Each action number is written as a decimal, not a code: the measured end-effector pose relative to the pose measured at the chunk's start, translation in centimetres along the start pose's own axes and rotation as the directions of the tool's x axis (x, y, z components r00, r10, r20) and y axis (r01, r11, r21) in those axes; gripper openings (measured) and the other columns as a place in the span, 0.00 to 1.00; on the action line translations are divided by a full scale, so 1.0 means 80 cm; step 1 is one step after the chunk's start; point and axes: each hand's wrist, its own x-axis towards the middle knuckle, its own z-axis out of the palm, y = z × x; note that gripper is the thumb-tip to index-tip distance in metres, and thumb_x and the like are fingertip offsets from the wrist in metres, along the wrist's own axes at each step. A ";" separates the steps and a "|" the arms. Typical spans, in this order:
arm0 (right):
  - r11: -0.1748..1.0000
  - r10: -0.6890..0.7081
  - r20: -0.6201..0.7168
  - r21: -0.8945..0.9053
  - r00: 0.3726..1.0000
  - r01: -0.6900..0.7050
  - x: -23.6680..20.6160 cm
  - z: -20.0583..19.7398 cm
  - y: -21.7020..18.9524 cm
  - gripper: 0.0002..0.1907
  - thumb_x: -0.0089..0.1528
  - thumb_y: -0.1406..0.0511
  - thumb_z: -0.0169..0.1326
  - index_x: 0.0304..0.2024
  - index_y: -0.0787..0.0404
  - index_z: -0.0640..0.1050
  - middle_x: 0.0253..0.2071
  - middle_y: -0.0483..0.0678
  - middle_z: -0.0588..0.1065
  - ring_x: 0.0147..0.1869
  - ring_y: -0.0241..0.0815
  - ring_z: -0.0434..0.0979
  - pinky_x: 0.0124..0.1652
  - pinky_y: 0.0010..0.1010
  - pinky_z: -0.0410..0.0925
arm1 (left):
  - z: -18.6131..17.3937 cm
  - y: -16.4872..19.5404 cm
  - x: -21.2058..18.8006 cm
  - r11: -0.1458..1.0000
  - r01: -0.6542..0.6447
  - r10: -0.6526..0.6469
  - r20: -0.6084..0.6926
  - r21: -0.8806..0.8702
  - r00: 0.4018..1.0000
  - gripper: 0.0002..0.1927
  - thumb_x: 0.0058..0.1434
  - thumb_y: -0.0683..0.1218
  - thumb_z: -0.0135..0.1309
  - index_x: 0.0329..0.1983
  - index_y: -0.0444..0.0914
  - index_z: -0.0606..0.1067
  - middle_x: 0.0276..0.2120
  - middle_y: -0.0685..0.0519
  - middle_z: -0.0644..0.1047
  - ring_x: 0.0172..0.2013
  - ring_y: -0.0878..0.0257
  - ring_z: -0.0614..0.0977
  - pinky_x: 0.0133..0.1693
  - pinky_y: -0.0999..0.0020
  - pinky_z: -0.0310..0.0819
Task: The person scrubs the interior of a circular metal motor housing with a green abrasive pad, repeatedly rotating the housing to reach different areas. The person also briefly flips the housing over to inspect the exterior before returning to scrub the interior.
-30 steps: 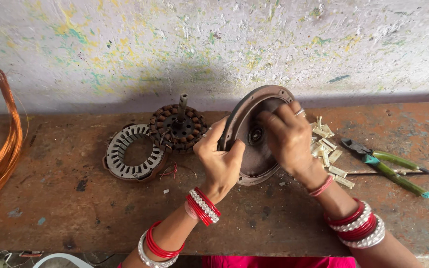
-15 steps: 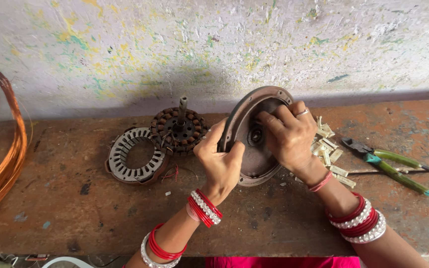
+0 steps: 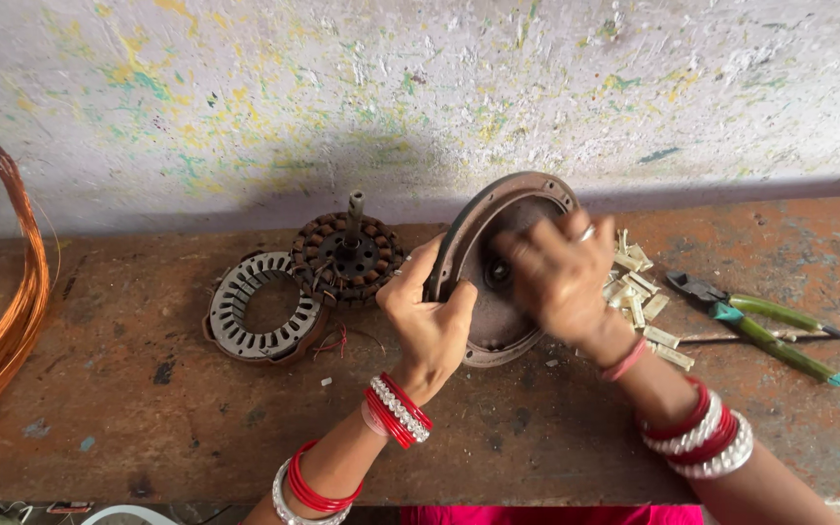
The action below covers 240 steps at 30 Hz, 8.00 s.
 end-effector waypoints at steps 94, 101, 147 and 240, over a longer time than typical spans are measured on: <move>0.276 0.628 0.528 0.535 0.572 -0.798 -0.010 -0.003 0.067 0.09 0.60 0.69 0.62 0.43 0.66 0.82 0.43 0.48 0.81 0.41 0.35 0.82 0.39 0.25 0.78 | -0.043 -0.033 0.036 0.869 -0.191 0.149 0.126 0.456 0.981 0.21 0.59 0.38 0.53 0.57 0.28 0.73 0.42 0.41 0.83 0.38 0.54 0.87 0.41 0.61 0.82; 0.243 0.653 0.582 0.446 0.485 -0.862 -0.019 0.007 0.065 0.09 0.60 0.69 0.63 0.42 0.65 0.83 0.38 0.49 0.83 0.38 0.36 0.82 0.38 0.27 0.76 | -0.034 -0.049 0.036 0.974 0.036 -0.052 0.069 0.224 0.996 0.21 0.54 0.39 0.54 0.52 0.29 0.71 0.40 0.50 0.74 0.39 0.58 0.79 0.41 0.61 0.76; 0.852 0.304 0.166 0.394 0.938 -0.346 -0.001 -0.008 0.007 0.11 0.57 0.78 0.58 0.43 0.69 0.80 0.37 0.54 0.76 0.35 0.50 0.79 0.34 0.37 0.73 | -0.004 -0.004 -0.010 0.984 -0.144 0.139 0.052 0.101 0.989 0.32 0.54 0.25 0.47 0.65 0.27 0.69 0.54 0.39 0.79 0.52 0.54 0.84 0.54 0.64 0.80; 0.912 0.254 0.059 0.319 0.965 -0.259 0.006 -0.008 -0.006 0.12 0.59 0.73 0.57 0.45 0.62 0.81 0.43 0.50 0.77 0.42 0.46 0.75 0.38 0.37 0.73 | -0.003 -0.004 -0.010 0.974 -0.184 0.176 0.072 0.135 0.982 0.32 0.53 0.26 0.49 0.65 0.25 0.68 0.54 0.38 0.80 0.54 0.53 0.85 0.55 0.64 0.80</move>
